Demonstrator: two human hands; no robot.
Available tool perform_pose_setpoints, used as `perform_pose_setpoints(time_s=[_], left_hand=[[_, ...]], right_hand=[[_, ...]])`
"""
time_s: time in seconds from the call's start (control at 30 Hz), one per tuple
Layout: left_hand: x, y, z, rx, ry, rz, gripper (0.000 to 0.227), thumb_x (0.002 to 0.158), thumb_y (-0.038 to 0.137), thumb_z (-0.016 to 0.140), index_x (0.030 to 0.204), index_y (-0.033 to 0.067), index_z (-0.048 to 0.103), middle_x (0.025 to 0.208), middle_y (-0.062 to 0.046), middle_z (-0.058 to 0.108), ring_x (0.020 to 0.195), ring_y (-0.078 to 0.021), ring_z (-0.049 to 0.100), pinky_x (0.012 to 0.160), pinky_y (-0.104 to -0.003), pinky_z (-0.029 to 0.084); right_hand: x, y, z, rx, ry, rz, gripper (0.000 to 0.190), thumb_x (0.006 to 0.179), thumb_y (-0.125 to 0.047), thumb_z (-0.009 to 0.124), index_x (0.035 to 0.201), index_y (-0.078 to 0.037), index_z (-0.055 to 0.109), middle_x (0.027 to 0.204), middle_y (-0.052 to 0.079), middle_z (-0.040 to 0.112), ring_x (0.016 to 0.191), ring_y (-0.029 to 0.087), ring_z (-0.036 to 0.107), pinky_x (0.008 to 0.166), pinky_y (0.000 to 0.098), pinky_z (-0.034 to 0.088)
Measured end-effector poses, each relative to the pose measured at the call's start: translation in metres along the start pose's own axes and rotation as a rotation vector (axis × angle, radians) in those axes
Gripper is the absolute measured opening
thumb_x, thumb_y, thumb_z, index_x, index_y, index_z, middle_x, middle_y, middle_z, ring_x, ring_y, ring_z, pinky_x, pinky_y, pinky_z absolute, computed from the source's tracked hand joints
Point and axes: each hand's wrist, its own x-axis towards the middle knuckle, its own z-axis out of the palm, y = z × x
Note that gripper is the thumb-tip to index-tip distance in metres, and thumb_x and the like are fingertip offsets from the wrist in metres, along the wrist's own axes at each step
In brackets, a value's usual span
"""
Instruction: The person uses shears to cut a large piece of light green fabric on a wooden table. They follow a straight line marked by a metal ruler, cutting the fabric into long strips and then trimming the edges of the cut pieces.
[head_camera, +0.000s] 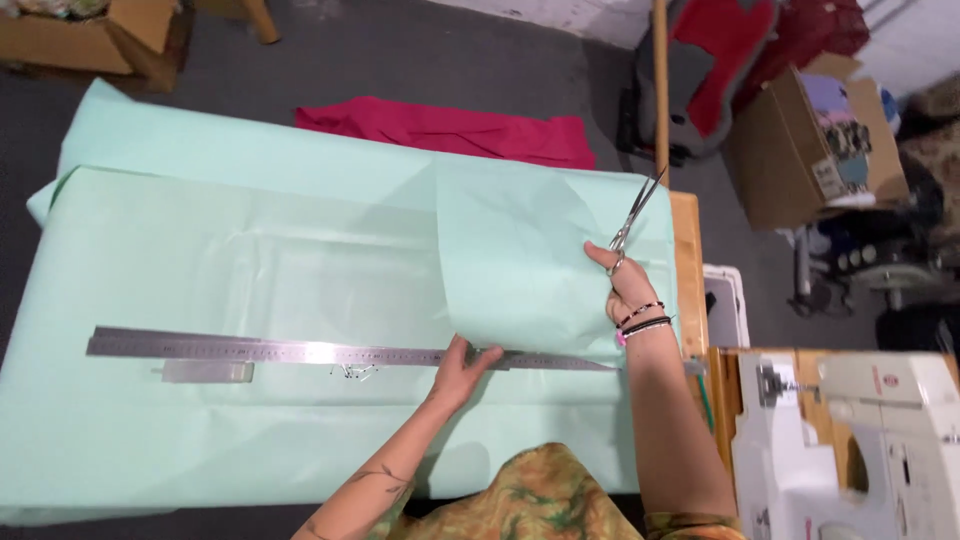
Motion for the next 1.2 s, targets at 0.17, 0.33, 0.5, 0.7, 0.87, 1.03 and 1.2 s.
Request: perform_pose_setpoints(time_s=[0.17, 0.33, 0.5, 0.7, 0.87, 1.03, 1.2], left_hand=[[0.017, -0.022, -0.011, -0.078, -0.001, -0.046, 0.045, 0.093, 0.042, 0.078, 0.121, 0.0087, 0.067, 0.105, -0.011, 0.078, 0.102, -0.019, 0.071, 0.089, -0.04, 0.058], [-0.041, 0.068, -0.002, -0.496, 0.102, -0.151, 0.049, 0.094, 0.028, 0.078, 0.132, 0.0006, 0.063, 0.112, -0.017, 0.074, 0.097, -0.0252, 0.071, 0.086, -0.045, 0.061], [-0.044, 0.018, 0.002, -0.622, 0.127, -0.311, 0.081, 0.089, 0.037, 0.084, 0.147, -0.0042, 0.043, 0.114, -0.026, 0.07, 0.091, -0.0348, 0.074, 0.08, -0.054, 0.062], [-0.151, 0.049, 0.054, -0.194, 0.138, -0.279, 0.079, 0.082, 0.034, 0.087, 0.147, 0.0021, 0.054, 0.149, -0.021, 0.057, 0.144, -0.0369, 0.048, 0.121, -0.056, 0.033], [-0.19, -0.043, 0.077, -0.202, 0.231, -0.391, 0.075, 0.08, 0.029, 0.091, 0.143, 0.0018, 0.06, 0.121, -0.016, 0.075, 0.109, -0.0269, 0.072, 0.098, -0.043, 0.056], [-0.236, -0.094, 0.108, -0.343, 0.264, -0.493, 0.075, 0.078, 0.024, 0.094, 0.141, -0.0021, 0.062, 0.126, -0.018, 0.07, 0.114, -0.031, 0.067, 0.101, -0.049, 0.053], [-0.256, -0.119, 0.133, -0.961, 0.391, -0.631, 0.052, 0.082, 0.01, 0.088, 0.123, -0.0012, 0.058, 0.112, -0.009, 0.061, 0.112, -0.0274, 0.065, 0.108, -0.047, 0.049]], right_hand=[[-0.066, -0.013, -0.031, 0.013, -0.063, -0.044, 0.054, 0.087, -0.034, 0.085, 0.121, -0.003, 0.058, 0.094, 0.005, 0.063, 0.086, 0.013, 0.065, 0.084, 0.0334, 0.059], [-0.121, 0.024, -0.087, -0.191, -0.151, -0.102, 0.051, 0.091, -0.042, 0.08, 0.115, -0.004, 0.057, 0.061, -0.002, 0.049, 0.055, 0.011, 0.061, 0.063, 0.0296, 0.059], [-0.101, 0.129, -0.146, -0.123, -0.337, -0.254, 0.052, 0.078, 0.005, 0.086, 0.099, -0.014, 0.043, 0.08, -0.007, 0.048, 0.074, 0.005, 0.058, 0.073, 0.0206, 0.053], [-0.069, 0.232, -0.173, -0.254, -0.146, -0.272, 0.047, 0.078, -0.006, 0.092, 0.096, -0.009, 0.049, 0.088, -0.004, 0.044, 0.091, 0.011, 0.05, 0.093, 0.0288, 0.048], [-0.101, 0.253, -0.2, -0.397, -0.146, -0.106, 0.048, 0.08, -0.015, 0.092, 0.108, -0.006, 0.055, 0.105, 0.005, 0.059, 0.102, 0.014, 0.057, 0.1, 0.035, 0.051], [-0.155, 0.254, -0.215, -0.374, -0.147, -0.079, 0.041, 0.086, -0.021, 0.088, 0.087, -0.011, 0.049, 0.081, -0.003, 0.052, 0.081, 0.011, 0.059, 0.075, 0.0245, 0.051], [-0.218, 0.25, -0.241, -0.711, -0.034, -0.088, 0.052, 0.071, -0.043, 0.097, 0.083, -0.013, 0.057, 0.083, 0.004, 0.071, 0.083, 0.019, 0.071, 0.083, 0.0335, 0.056]])
